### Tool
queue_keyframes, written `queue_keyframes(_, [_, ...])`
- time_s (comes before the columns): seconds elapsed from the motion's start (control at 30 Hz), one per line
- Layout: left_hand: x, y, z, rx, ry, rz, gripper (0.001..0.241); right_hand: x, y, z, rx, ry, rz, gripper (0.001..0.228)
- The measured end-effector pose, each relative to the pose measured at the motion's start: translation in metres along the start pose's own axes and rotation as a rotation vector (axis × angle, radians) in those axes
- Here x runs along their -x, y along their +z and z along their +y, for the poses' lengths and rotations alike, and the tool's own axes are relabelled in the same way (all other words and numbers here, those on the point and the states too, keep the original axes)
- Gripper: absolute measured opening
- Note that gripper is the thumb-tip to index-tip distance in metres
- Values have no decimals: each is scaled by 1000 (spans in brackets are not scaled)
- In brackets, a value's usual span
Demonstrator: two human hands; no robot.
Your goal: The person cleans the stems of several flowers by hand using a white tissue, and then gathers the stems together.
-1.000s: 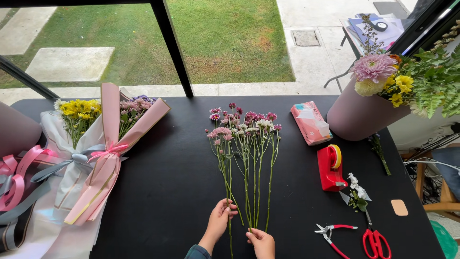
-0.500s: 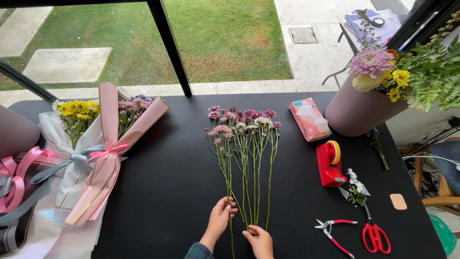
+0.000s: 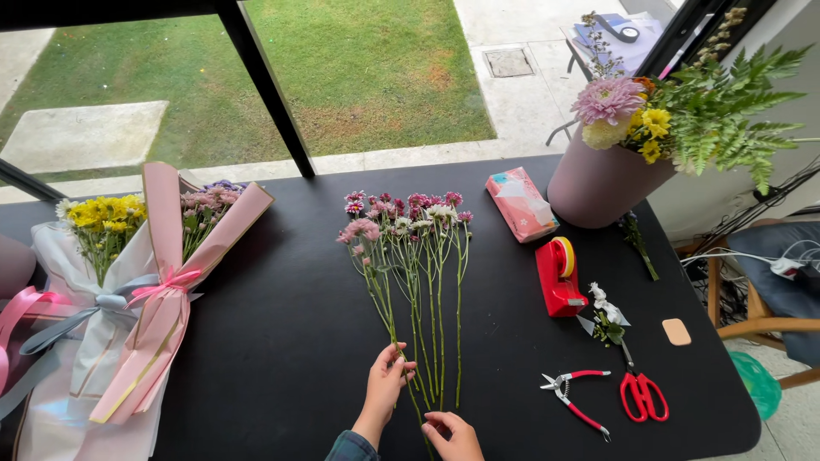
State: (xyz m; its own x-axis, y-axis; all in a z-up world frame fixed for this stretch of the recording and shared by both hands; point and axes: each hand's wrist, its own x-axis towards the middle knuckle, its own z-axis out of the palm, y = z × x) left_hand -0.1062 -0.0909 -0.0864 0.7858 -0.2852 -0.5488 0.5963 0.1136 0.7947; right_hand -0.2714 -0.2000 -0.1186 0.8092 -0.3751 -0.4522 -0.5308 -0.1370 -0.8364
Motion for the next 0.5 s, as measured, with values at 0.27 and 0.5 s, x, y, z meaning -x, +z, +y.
queue_keyframes(0.27, [24,29,10,64,26,13,30,13,-42,6,22,-6,33,18])
queue_keyframes(0.5, [41,29,2,-72,-4,52,21,7,-94,15,279,-36,132,18])
